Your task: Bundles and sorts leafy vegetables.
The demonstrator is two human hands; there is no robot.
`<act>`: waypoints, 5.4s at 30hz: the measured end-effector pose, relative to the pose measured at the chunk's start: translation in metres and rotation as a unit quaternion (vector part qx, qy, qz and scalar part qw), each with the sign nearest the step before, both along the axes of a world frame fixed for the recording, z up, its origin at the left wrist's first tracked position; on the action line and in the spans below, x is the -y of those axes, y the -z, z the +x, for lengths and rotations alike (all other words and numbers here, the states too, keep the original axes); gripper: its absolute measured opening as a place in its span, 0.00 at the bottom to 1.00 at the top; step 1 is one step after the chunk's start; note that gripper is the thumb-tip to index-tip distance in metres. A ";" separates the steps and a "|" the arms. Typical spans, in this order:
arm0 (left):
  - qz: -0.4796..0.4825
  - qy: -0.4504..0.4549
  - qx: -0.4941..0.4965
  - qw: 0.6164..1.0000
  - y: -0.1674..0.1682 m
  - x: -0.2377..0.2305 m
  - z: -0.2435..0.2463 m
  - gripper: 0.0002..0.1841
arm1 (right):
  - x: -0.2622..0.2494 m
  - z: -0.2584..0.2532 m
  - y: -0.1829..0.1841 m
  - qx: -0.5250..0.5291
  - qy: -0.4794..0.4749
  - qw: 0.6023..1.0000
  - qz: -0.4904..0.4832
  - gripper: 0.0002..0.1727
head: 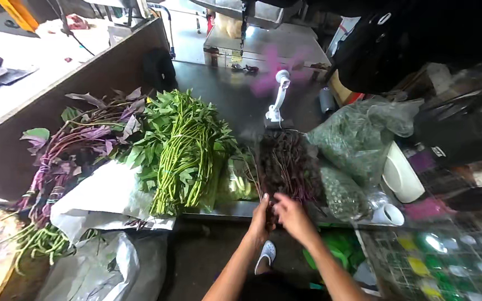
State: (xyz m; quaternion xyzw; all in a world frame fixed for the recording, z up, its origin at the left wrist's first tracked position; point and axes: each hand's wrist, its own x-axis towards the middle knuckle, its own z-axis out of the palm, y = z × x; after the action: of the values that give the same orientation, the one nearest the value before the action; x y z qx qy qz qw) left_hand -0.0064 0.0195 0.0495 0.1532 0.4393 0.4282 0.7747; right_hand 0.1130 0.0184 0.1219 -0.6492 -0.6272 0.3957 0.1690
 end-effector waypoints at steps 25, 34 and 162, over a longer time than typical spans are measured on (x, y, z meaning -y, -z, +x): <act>-0.076 -0.049 0.025 0.996 0.045 0.006 -0.008 0.28 | -0.036 0.161 0.083 0.098 0.242 0.964 0.056 0.23; -0.012 0.006 -0.014 1.000 0.051 0.021 -0.007 0.07 | -0.089 0.179 -0.040 0.288 -0.022 0.956 0.057 0.16; 0.306 -0.153 -0.237 0.910 -0.094 0.097 -0.117 0.06 | 0.058 -0.060 -0.070 -0.071 -0.248 0.932 0.254 0.16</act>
State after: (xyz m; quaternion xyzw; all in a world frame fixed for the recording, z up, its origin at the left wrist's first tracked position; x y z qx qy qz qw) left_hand -0.1230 -0.0775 0.1435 0.4104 0.4755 0.6057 0.4884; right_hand 0.0532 -0.0392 0.1919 -0.3785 -0.8341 0.2979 0.2689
